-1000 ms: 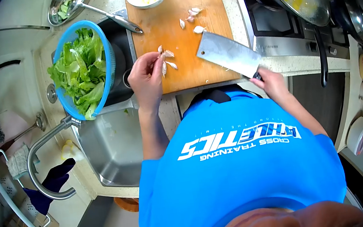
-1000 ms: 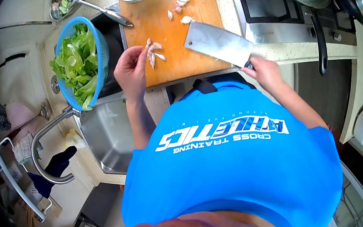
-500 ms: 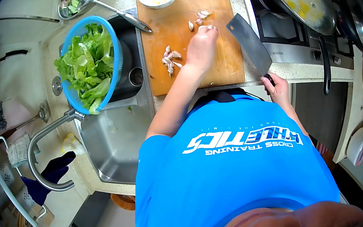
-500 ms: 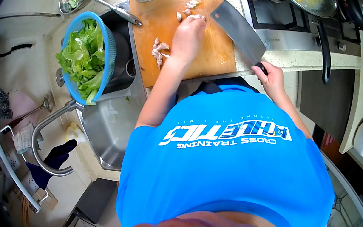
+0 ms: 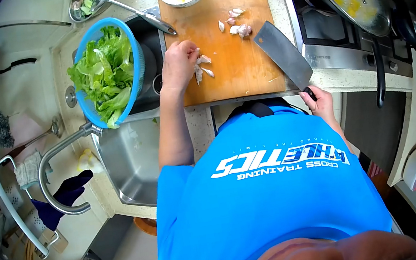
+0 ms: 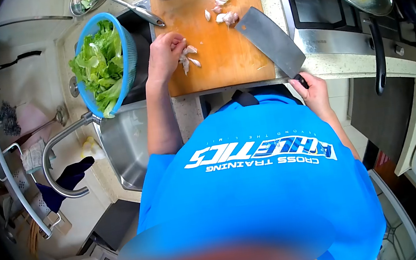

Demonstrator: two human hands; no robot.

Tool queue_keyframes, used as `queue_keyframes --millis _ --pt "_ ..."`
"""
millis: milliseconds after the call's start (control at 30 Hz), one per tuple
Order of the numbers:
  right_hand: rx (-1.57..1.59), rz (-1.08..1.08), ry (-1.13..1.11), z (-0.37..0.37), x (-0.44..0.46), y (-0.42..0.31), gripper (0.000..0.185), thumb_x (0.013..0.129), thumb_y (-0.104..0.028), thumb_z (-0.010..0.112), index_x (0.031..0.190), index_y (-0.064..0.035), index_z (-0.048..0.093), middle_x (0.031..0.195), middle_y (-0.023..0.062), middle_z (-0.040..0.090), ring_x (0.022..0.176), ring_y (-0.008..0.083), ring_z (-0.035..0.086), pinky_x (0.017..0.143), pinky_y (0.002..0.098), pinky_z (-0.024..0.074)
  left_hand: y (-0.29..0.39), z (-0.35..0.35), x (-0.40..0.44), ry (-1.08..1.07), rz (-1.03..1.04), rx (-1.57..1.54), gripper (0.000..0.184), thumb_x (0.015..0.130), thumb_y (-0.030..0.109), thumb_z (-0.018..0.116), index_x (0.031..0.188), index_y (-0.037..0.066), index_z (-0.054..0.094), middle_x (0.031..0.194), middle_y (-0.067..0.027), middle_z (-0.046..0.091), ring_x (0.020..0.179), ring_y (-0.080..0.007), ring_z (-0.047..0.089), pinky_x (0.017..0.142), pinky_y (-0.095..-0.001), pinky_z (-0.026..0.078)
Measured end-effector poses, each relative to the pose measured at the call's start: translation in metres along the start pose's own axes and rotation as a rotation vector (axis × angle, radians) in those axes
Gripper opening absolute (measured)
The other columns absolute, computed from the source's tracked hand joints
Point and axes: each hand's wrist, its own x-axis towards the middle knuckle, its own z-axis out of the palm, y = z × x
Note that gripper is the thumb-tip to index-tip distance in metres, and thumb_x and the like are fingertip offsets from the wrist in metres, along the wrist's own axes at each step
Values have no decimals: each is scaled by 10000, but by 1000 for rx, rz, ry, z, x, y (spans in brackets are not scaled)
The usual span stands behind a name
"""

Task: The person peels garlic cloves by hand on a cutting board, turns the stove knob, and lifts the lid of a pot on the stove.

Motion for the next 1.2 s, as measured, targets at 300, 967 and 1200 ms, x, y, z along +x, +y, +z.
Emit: queue_keyframes --millis 300,967,1200 --pt "-7 37 20 -2 -5 5 253 808 -221 677 795 15 588 565 31 455 528 104 388 496 261 346 28 -7 -16 -80 122 -51 133 730 -22 615 845 2 552 782 -142 577 664 -275 584 611 -337 483" --pt "-573 -158 -78 -2 2 -3 291 763 -280 689 783 -17 565 708 157 570 639 349 552 564 384 438 48 11 -25 335 24 -458 49 824 -34 605 873 -30 611 768 -29 593 614 -31 529 557 -159 429" --pt "-88 -84 -29 -15 3 -17 250 808 -243 662 799 -5 588 608 72 520 556 168 528 518 304 407 70 64 -45 -21 152 -446 79 773 -5 627 852 -3 618 794 -101 611 684 -183 608 596 -271 483"
